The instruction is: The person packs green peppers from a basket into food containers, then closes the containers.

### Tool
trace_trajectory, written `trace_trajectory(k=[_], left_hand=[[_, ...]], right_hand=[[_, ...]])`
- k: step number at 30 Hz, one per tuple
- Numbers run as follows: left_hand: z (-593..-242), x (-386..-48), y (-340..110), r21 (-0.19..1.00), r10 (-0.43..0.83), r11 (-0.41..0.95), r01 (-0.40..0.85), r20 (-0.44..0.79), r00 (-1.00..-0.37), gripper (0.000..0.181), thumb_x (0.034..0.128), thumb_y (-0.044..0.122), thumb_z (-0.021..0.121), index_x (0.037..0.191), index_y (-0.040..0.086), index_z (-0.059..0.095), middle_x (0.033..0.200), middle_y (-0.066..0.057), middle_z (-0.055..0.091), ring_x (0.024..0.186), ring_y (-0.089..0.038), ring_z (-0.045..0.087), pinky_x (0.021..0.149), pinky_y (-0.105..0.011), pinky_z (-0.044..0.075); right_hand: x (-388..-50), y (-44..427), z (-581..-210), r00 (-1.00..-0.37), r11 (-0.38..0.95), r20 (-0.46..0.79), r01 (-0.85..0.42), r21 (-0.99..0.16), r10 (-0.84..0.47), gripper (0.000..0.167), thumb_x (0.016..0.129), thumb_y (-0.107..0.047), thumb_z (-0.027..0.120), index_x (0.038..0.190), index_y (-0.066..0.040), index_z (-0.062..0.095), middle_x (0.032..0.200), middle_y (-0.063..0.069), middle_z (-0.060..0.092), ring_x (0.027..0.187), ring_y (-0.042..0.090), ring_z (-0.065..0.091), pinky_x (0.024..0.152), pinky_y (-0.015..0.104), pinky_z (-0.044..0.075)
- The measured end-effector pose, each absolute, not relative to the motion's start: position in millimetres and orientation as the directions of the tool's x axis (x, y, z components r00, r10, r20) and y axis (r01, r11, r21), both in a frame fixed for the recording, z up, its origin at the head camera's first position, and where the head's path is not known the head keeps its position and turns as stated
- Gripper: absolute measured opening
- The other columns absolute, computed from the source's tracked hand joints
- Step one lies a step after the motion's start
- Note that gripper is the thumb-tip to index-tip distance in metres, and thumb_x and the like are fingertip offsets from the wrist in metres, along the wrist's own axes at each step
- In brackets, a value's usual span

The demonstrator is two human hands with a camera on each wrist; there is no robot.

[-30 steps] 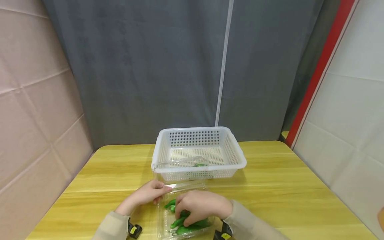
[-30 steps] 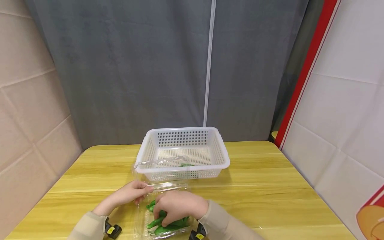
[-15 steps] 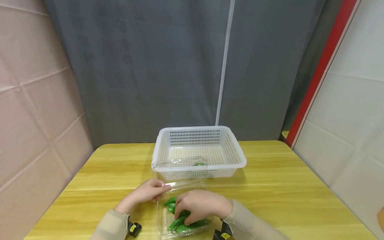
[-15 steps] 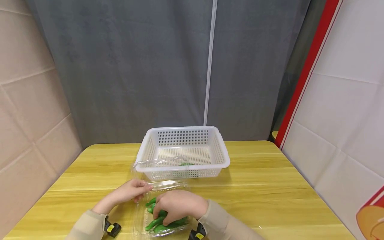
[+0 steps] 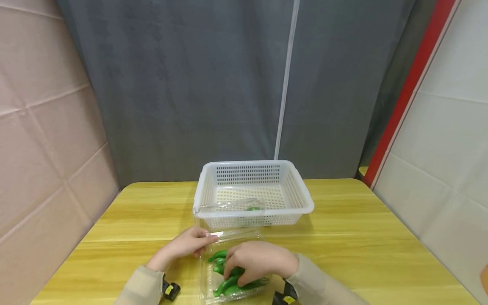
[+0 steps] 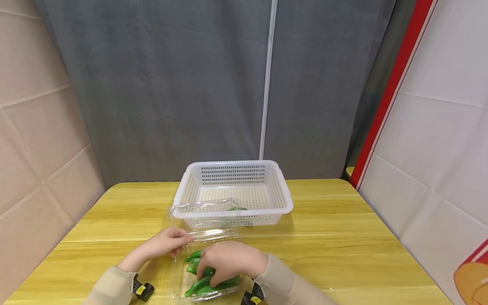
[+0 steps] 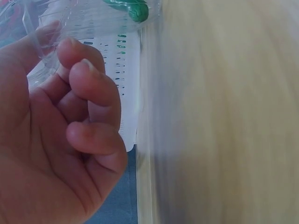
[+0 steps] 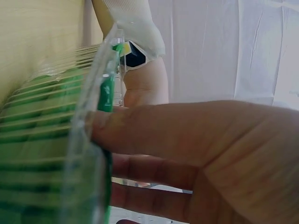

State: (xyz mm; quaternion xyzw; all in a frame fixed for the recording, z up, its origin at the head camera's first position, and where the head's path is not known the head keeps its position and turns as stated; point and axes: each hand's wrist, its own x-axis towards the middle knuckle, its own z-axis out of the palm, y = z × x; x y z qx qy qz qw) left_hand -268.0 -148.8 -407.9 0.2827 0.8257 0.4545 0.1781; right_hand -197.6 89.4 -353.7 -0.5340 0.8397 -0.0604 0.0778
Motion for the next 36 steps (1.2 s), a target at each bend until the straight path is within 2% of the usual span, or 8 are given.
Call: trace_trajectory(k=[8, 14, 21, 28, 33, 36], left_hand=[[-406.0, -268.3, -148.7, 0.849, 0.626, 0.428, 0.309, -0.031, -0.780, 0.043, 0.0969, 0.038, 0.059, 0.065, 0.011, 0.051, 0.051, 0.002, 0.045, 0.046, -0.013, 0.041, 0.048, -0.022, 0.037], [-406.1, -266.7, -147.7, 0.851, 0.630, 0.425, 0.308, -0.034, -0.776, 0.042, 0.0970, 0.038, 0.059, 0.065, 0.012, 0.052, 0.051, 0.003, 0.046, 0.045, -0.011, 0.042, 0.048, -0.023, 0.038], [-401.7, -267.0, -146.2, 0.848, 0.639, 0.415, 0.329, -0.014, -0.769, 0.042, 0.0975, 0.038, 0.058, 0.066, 0.010, 0.052, 0.051, 0.003, 0.046, 0.046, -0.012, 0.041, 0.049, -0.023, 0.039], [-404.2, -268.0, -147.5, 0.851, 0.632, 0.413, 0.324, -0.012, -0.775, 0.041, 0.0973, 0.037, 0.058, 0.065, 0.012, 0.051, 0.052, 0.005, 0.045, 0.045, -0.010, 0.042, 0.048, -0.023, 0.039], [-408.8, -267.8, -147.3, 0.853, 0.625, 0.412, 0.321, -0.008, -0.781, 0.040, 0.0971, 0.035, 0.059, 0.065, 0.012, 0.051, 0.053, 0.005, 0.046, 0.046, -0.010, 0.042, 0.047, -0.022, 0.040], [-410.3, -266.3, -145.9, 0.852, 0.633, 0.408, 0.329, -0.004, -0.774, 0.041, 0.0971, 0.035, 0.059, 0.067, 0.008, 0.054, 0.052, 0.005, 0.047, 0.045, -0.009, 0.043, 0.048, -0.023, 0.041]], right_hand=[[-195.9, 101.4, -334.6, -0.425, 0.422, -0.026, -0.889, -0.178, -0.905, 0.025, 0.081, -0.021, 0.077, 0.106, -0.024, 0.074, 0.104, -0.016, 0.062, 0.091, -0.006, 0.056, 0.079, 0.006, 0.040], [-198.0, 133.9, -307.9, -0.481, 0.441, 0.079, -0.849, -0.291, -0.873, 0.024, 0.085, -0.020, 0.075, 0.108, -0.019, 0.072, 0.103, -0.015, 0.064, 0.089, -0.003, 0.057, 0.078, 0.012, 0.044], [-213.7, 178.8, -268.5, -0.532, 0.445, 0.163, -0.811, -0.380, -0.831, 0.005, 0.087, -0.016, 0.073, 0.087, -0.016, 0.068, 0.087, -0.014, 0.062, 0.084, 0.004, 0.059, 0.079, 0.024, 0.050], [-252.6, 191.5, -234.6, -0.633, 0.560, 0.035, -0.708, -0.430, -0.773, 0.006, 0.088, -0.017, 0.073, 0.085, -0.018, 0.067, 0.079, -0.011, 0.063, 0.070, 0.006, 0.057, 0.066, 0.027, 0.049], [-287.6, 185.0, -237.3, -0.674, 0.636, -0.073, -0.648, -0.419, -0.735, 0.006, 0.088, -0.016, 0.071, 0.082, -0.016, 0.069, 0.072, -0.004, 0.062, 0.061, 0.007, 0.048, 0.061, 0.026, 0.045], [-304.9, 183.7, -244.1, -0.700, 0.676, -0.119, -0.610, -0.414, -0.705, 0.007, 0.089, -0.013, 0.070, 0.082, -0.015, 0.070, 0.071, -0.002, 0.063, 0.063, 0.010, 0.052, 0.063, 0.027, 0.047]])
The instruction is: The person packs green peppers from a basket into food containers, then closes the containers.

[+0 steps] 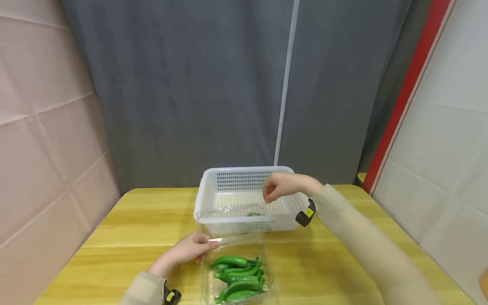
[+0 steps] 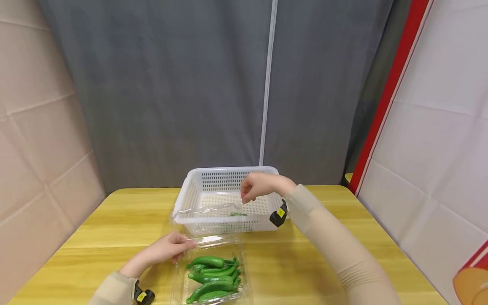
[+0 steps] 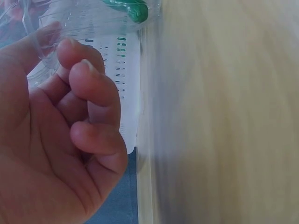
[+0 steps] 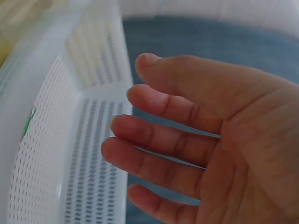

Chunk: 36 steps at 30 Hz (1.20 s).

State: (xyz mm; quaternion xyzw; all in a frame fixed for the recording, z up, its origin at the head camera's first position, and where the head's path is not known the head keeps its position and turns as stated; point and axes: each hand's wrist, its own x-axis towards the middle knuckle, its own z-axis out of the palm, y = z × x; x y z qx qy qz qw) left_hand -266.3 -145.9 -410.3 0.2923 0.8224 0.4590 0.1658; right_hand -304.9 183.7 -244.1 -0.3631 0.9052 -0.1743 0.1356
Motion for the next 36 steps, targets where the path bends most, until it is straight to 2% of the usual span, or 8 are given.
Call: trace_trajectory(k=[4, 10, 15, 19, 25, 30, 32, 36], left_hand=[[-410.0, -266.8, -145.4, 0.852, 0.634, 0.406, 0.330, -0.003, -0.773, 0.042, 0.0973, 0.035, 0.059, 0.069, 0.003, 0.056, 0.052, 0.004, 0.046, 0.045, -0.010, 0.043, 0.049, -0.023, 0.041], [-408.8, -266.9, -144.3, 0.857, 0.639, 0.394, 0.333, 0.005, -0.769, 0.040, 0.0978, 0.033, 0.058, 0.067, 0.007, 0.054, 0.052, 0.004, 0.046, 0.045, -0.010, 0.042, 0.049, -0.023, 0.041], [-410.0, -265.7, -142.9, 0.862, 0.637, 0.389, 0.324, 0.002, -0.771, 0.039, 0.0984, 0.029, 0.058, 0.066, 0.008, 0.053, 0.051, 0.003, 0.046, 0.045, -0.011, 0.042, 0.049, -0.024, 0.041], [-409.3, -266.1, -142.4, 0.856, 0.625, 0.399, 0.329, 0.008, -0.780, 0.040, 0.0975, 0.033, 0.059, 0.066, 0.010, 0.052, 0.051, 0.002, 0.045, 0.045, -0.012, 0.042, 0.049, -0.025, 0.041], [-407.4, -265.1, -139.0, 0.854, 0.624, 0.402, 0.330, 0.009, -0.781, 0.041, 0.0969, 0.036, 0.059, 0.066, 0.009, 0.053, 0.051, 0.002, 0.046, 0.045, -0.011, 0.042, 0.049, -0.024, 0.041], [-406.2, -261.5, -138.2, 0.850, 0.628, 0.409, 0.332, 0.003, -0.779, 0.042, 0.0967, 0.037, 0.059, 0.066, 0.009, 0.054, 0.051, 0.002, 0.047, 0.045, -0.012, 0.043, 0.050, -0.025, 0.042], [-405.8, -260.4, -137.7, 0.849, 0.628, 0.409, 0.334, 0.003, -0.778, 0.042, 0.0966, 0.038, 0.059, 0.066, 0.010, 0.053, 0.051, 0.001, 0.047, 0.045, -0.012, 0.043, 0.051, -0.026, 0.043], [-404.8, -259.3, -136.4, 0.847, 0.630, 0.412, 0.335, 0.000, -0.776, 0.043, 0.0966, 0.038, 0.059, 0.064, 0.011, 0.051, 0.051, 0.001, 0.046, 0.045, -0.013, 0.043, 0.051, -0.026, 0.043]], right_hand=[[-328.5, 180.8, -250.1, -0.738, 0.727, -0.165, -0.552, -0.409, -0.654, 0.007, 0.089, -0.012, 0.068, 0.083, -0.013, 0.070, 0.073, -0.003, 0.064, 0.068, 0.015, 0.058, 0.065, 0.029, 0.049], [-359.4, 173.7, -263.6, -0.773, 0.791, -0.248, -0.474, -0.387, -0.584, 0.008, 0.089, -0.013, 0.068, 0.081, -0.011, 0.070, 0.080, 0.002, 0.067, 0.073, 0.019, 0.062, 0.068, 0.033, 0.050], [-377.4, 171.0, -277.5, -0.812, 0.875, -0.345, -0.382, -0.297, -0.471, 0.008, 0.086, -0.021, 0.073, 0.082, -0.015, 0.071, 0.088, 0.005, 0.069, 0.086, 0.029, 0.067, 0.068, 0.037, 0.048], [-387.1, 171.0, -281.9, -0.837, 0.916, -0.379, -0.328, -0.229, -0.395, 0.011, 0.084, -0.028, 0.076, 0.085, -0.018, 0.072, 0.093, 0.006, 0.070, 0.089, 0.027, 0.067, 0.073, 0.040, 0.050], [-391.3, 177.0, -288.1, -0.825, 0.925, -0.424, -0.295, -0.241, -0.373, 0.013, 0.085, -0.028, 0.075, 0.089, -0.016, 0.073, 0.088, 0.000, 0.069, 0.094, 0.028, 0.067, 0.076, 0.036, 0.051], [-389.3, 180.9, -294.9, -0.788, 0.927, -0.497, -0.252, -0.278, -0.363, 0.011, 0.086, -0.021, 0.073, 0.092, -0.012, 0.072, 0.091, 0.000, 0.069, 0.097, 0.029, 0.066, 0.081, 0.036, 0.052], [-387.0, 180.6, -296.1, -0.767, 0.926, -0.529, -0.237, -0.294, -0.364, 0.015, 0.086, -0.018, 0.071, 0.098, -0.009, 0.071, 0.094, 0.003, 0.069, 0.093, 0.025, 0.066, 0.084, 0.036, 0.051], [-380.3, 177.0, -297.7, -0.739, 0.927, -0.575, -0.194, -0.320, -0.353, 0.032, 0.086, -0.014, 0.069, 0.116, -0.005, 0.064, 0.110, 0.006, 0.063, 0.092, 0.019, 0.065, 0.088, 0.036, 0.050]])
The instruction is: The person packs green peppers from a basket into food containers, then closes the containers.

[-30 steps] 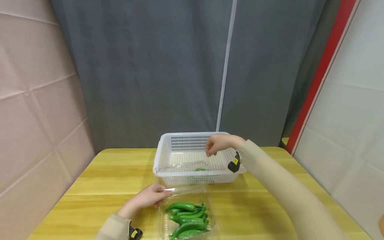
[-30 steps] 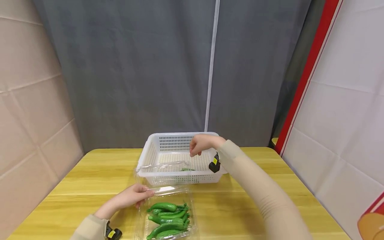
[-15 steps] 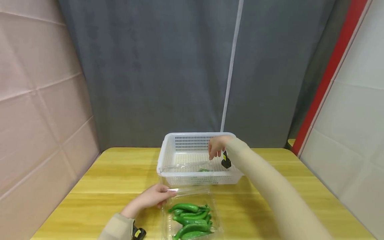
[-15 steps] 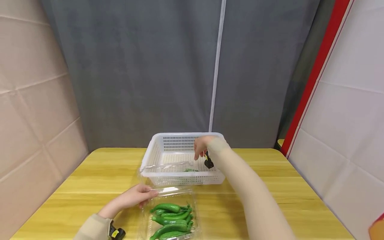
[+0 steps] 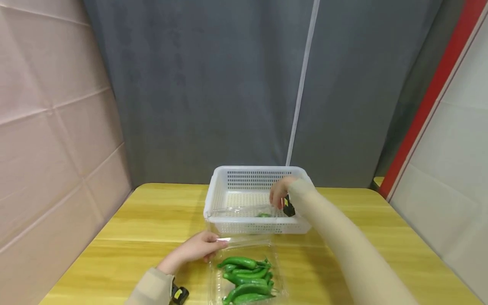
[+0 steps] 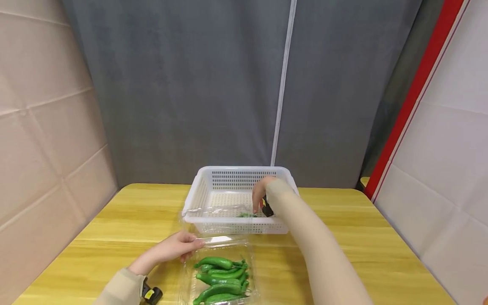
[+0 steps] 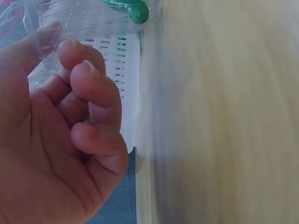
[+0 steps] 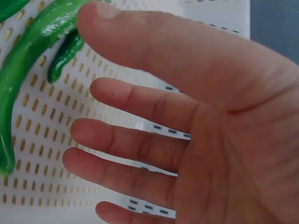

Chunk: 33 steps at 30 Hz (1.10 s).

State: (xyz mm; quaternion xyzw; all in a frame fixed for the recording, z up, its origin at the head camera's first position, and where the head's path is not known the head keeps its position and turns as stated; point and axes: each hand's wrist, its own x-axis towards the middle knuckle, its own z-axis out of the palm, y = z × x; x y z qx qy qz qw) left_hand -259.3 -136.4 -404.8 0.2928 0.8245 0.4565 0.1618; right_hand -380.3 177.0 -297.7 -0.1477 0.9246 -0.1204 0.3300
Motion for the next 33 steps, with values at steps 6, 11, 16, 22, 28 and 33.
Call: trace_trajectory(k=[6, 11, 16, 22, 28, 33], left_hand=[[-403.6, -258.3, -135.6, 0.846, 0.630, 0.414, 0.337, 0.002, -0.777, 0.043, 0.0970, 0.037, 0.059, 0.064, 0.011, 0.051, 0.051, 0.003, 0.047, 0.045, -0.012, 0.042, 0.050, -0.025, 0.042], [-403.4, -255.9, -136.0, 0.843, 0.630, 0.417, 0.340, 0.001, -0.777, 0.043, 0.0967, 0.038, 0.059, 0.064, 0.011, 0.052, 0.051, 0.004, 0.047, 0.045, -0.010, 0.042, 0.049, -0.023, 0.041], [-404.1, -252.6, -137.4, 0.847, 0.626, 0.418, 0.330, -0.005, -0.780, 0.042, 0.0964, 0.037, 0.060, 0.064, 0.012, 0.051, 0.051, 0.005, 0.047, 0.044, -0.009, 0.043, 0.049, -0.023, 0.041], [-403.8, -249.3, -138.9, 0.859, 0.631, 0.399, 0.321, -0.003, -0.776, 0.041, 0.0968, 0.035, 0.059, 0.064, 0.011, 0.051, 0.051, 0.004, 0.047, 0.045, -0.009, 0.043, 0.049, -0.024, 0.042], [-402.0, -249.0, -139.0, 0.866, 0.623, 0.394, 0.307, -0.006, -0.782, 0.041, 0.0969, 0.034, 0.059, 0.066, 0.009, 0.053, 0.053, 0.004, 0.047, 0.045, -0.009, 0.042, 0.048, -0.022, 0.039], [-400.7, -249.8, -138.8, 0.871, 0.621, 0.387, 0.303, -0.004, -0.784, 0.041, 0.0974, 0.031, 0.059, 0.067, 0.004, 0.054, 0.053, 0.002, 0.047, 0.045, -0.012, 0.042, 0.047, -0.023, 0.037]], right_hand=[[-379.6, 167.8, -307.9, -0.734, 0.939, -0.587, -0.235, -0.252, -0.341, 0.032, 0.084, -0.009, 0.068, 0.115, -0.004, 0.064, 0.108, 0.006, 0.065, 0.093, 0.017, 0.062, 0.089, 0.036, 0.049], [-389.0, 161.2, -324.0, -0.703, 0.935, -0.630, -0.334, -0.117, -0.329, 0.021, 0.086, -0.010, 0.067, 0.105, -0.003, 0.070, 0.101, 0.006, 0.070, 0.095, 0.017, 0.063, 0.090, 0.034, 0.049], [-394.9, 158.2, -336.6, -0.709, 0.935, -0.646, -0.355, -0.021, -0.284, 0.013, 0.086, -0.020, 0.072, 0.092, -0.009, 0.074, 0.092, 0.000, 0.071, 0.090, 0.016, 0.063, 0.090, 0.035, 0.048], [-394.9, 159.4, -342.5, -0.746, 0.932, -0.604, -0.362, 0.016, -0.279, 0.010, 0.084, -0.022, 0.073, 0.083, -0.011, 0.074, 0.085, -0.004, 0.068, 0.085, 0.013, 0.060, 0.089, 0.035, 0.047], [-394.1, 163.8, -340.3, -0.778, 0.942, -0.565, -0.336, 0.002, -0.276, 0.016, 0.082, -0.019, 0.077, 0.095, -0.011, 0.073, 0.081, -0.006, 0.070, 0.094, 0.012, 0.059, 0.092, 0.034, 0.046], [-392.6, 167.9, -339.6, -0.805, 0.957, -0.531, -0.286, -0.044, -0.265, 0.011, 0.080, -0.018, 0.080, 0.085, -0.012, 0.072, 0.078, -0.004, 0.069, 0.084, 0.012, 0.058, 0.084, 0.034, 0.049]])
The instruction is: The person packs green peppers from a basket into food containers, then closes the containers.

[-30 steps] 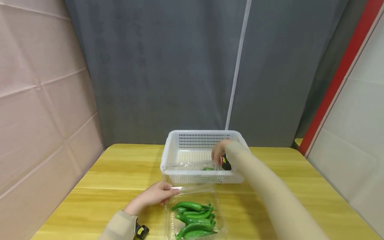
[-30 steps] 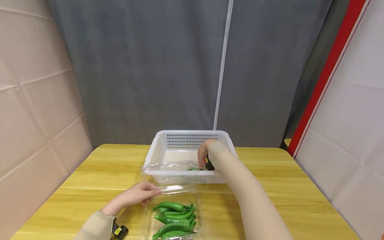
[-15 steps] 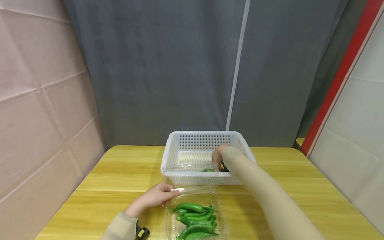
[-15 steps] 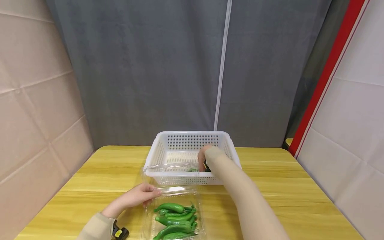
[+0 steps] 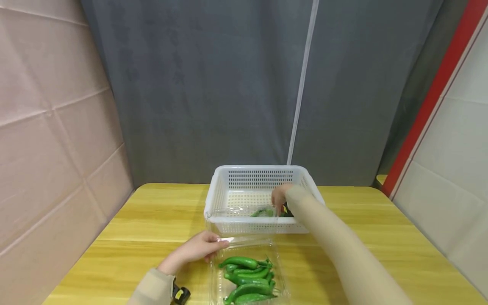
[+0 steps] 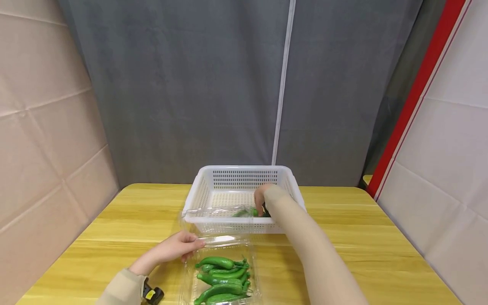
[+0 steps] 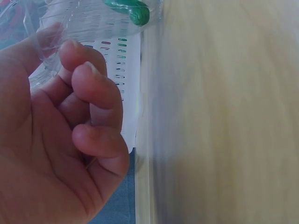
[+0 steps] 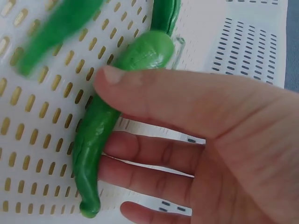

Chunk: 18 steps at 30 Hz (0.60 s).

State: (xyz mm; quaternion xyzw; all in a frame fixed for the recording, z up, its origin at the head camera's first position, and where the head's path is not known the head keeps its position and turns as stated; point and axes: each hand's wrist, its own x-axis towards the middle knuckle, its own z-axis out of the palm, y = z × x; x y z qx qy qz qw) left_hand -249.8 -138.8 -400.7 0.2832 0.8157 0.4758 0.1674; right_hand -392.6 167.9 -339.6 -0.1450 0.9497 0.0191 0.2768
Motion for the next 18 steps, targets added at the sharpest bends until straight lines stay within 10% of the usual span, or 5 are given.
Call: trace_trajectory(k=[18], left_hand=[[-405.3, -256.6, -137.7, 0.862, 0.639, 0.397, 0.317, -0.011, -0.769, 0.040, 0.0967, 0.037, 0.059, 0.066, 0.012, 0.053, 0.053, 0.004, 0.048, 0.046, -0.008, 0.042, 0.048, -0.021, 0.039]], right_hand=[[-395.6, 186.6, -338.8, -0.832, 0.951, -0.467, -0.220, -0.218, -0.299, 0.016, 0.077, -0.015, 0.081, 0.085, -0.010, 0.069, 0.080, 0.001, 0.067, 0.073, 0.013, 0.056, 0.067, 0.029, 0.047]])
